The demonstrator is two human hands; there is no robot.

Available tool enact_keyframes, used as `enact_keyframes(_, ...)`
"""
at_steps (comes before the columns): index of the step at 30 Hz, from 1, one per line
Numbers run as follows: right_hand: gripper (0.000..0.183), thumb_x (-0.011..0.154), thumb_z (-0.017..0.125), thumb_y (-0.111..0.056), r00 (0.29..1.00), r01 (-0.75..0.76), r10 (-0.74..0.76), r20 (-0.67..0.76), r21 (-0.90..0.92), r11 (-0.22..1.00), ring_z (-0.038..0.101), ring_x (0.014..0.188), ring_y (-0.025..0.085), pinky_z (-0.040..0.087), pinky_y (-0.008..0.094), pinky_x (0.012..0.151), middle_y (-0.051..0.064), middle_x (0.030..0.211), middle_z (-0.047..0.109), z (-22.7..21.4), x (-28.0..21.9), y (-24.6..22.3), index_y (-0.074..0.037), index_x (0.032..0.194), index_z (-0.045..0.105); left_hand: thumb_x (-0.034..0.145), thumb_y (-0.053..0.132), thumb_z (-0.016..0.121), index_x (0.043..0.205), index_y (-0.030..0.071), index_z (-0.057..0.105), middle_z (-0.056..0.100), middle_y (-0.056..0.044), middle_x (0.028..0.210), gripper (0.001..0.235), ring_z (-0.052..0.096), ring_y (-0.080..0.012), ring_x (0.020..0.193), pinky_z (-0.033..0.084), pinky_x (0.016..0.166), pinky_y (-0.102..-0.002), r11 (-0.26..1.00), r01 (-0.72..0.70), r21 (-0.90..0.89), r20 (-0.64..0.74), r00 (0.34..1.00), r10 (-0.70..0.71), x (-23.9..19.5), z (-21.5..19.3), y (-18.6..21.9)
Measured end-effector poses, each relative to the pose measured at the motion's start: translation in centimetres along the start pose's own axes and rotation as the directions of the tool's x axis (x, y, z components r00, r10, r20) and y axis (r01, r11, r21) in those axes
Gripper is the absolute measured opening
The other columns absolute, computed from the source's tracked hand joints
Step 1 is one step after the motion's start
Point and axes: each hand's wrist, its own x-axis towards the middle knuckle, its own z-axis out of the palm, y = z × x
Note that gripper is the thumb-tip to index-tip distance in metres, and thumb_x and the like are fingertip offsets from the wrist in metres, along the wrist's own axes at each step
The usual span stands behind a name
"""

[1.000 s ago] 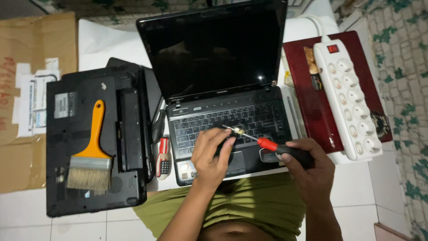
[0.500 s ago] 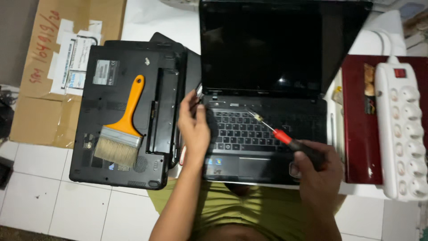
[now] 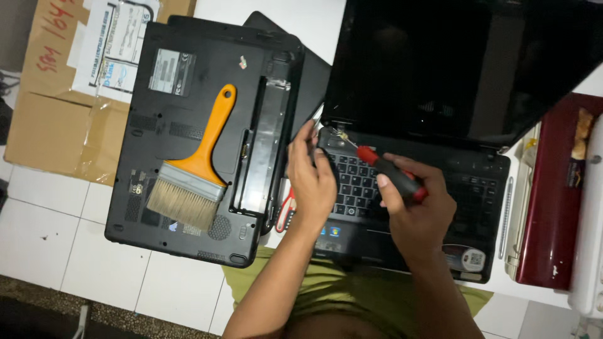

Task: The person uses a screwdriver to remove screws from the bezel of a laptop screen. They systematically unscrew fasteners from the top and side edges of the display frame while the laptop rests on their lap.

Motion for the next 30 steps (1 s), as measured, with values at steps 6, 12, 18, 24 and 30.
enact_keyframes(6,0.035,0.106,0.089,-0.006,0.995,0.082,-0.073,0.064,-0.144,0.986,0.081,0.078,0.038,0.063,0.038,0.057,0.035,0.123,0.081,1.3,0.4,-1.0,0.014,0.127,0.07,0.103,-0.01,0.056,0.152,-0.002,0.064,0.073,-0.025,0.133,0.051,0.076,-0.0497,0.126,0.066,0.11,-0.05,0.995,0.027,-0.092,0.002,1.0,-0.027,0.0,0.0,0.5)
enact_keyframes(12,0.033,0.11,0.082,-0.008,0.988,0.078,-0.055,0.146,-0.163,0.984,0.078,0.077,0.039,0.064,0.042,0.058,0.036,0.125,0.078,1.0,0.9,-1.3,0.01,0.131,0.064,0.103,-0.009,0.056,0.152,-0.001,0.063,0.074,-0.023,0.138,0.051,0.075,-0.0446,0.129,0.066,0.111,-0.046,0.993,0.035,-0.116,-0.001,0.999,-0.035,-0.2,0.2,0.0)
enact_keyframes(18,0.035,0.114,0.078,-0.016,0.981,0.102,-0.066,0.184,-0.193,0.976,0.078,0.079,0.035,0.064,0.038,0.061,0.032,0.128,0.077,1.2,1.1,-1.5,0.007,0.134,0.062,0.102,-0.01,0.056,0.153,-0.002,0.062,0.074,-0.024,0.14,0.052,0.074,-0.0455,0.131,0.065,0.113,-0.045,0.99,0.043,-0.134,0.009,0.999,-0.042,-0.2,0.1,0.2)
enact_keyframes(24,0.033,0.114,0.076,-0.013,0.97,0.138,-0.082,0.229,-0.24,0.961,0.078,0.083,0.04,0.065,0.043,0.063,0.031,0.13,0.075,1.2,1.6,-1.9,0.005,0.137,0.062,0.101,-0.012,0.056,0.152,-0.003,0.062,0.073,-0.025,0.14,0.052,0.073,-0.0467,0.132,0.065,0.114,-0.046,0.988,0.049,-0.144,0.022,0.999,-0.047,-0.1,-0.1,0.4)
enact_keyframes(30,0.029,0.113,0.079,-0.013,0.955,0.146,-0.044,0.293,-0.338,0.93,0.081,0.086,0.04,0.064,0.04,0.062,0.026,0.122,0.078,2.5,2.5,-4.5,0.004,0.134,0.067,0.101,-0.012,0.055,0.153,-0.002,0.061,0.073,-0.025,0.142,0.053,0.073,-0.0457,0.133,0.065,0.114,-0.044,0.987,0.049,-0.154,0.023,0.999,-0.046,-0.1,0.0,0.3)
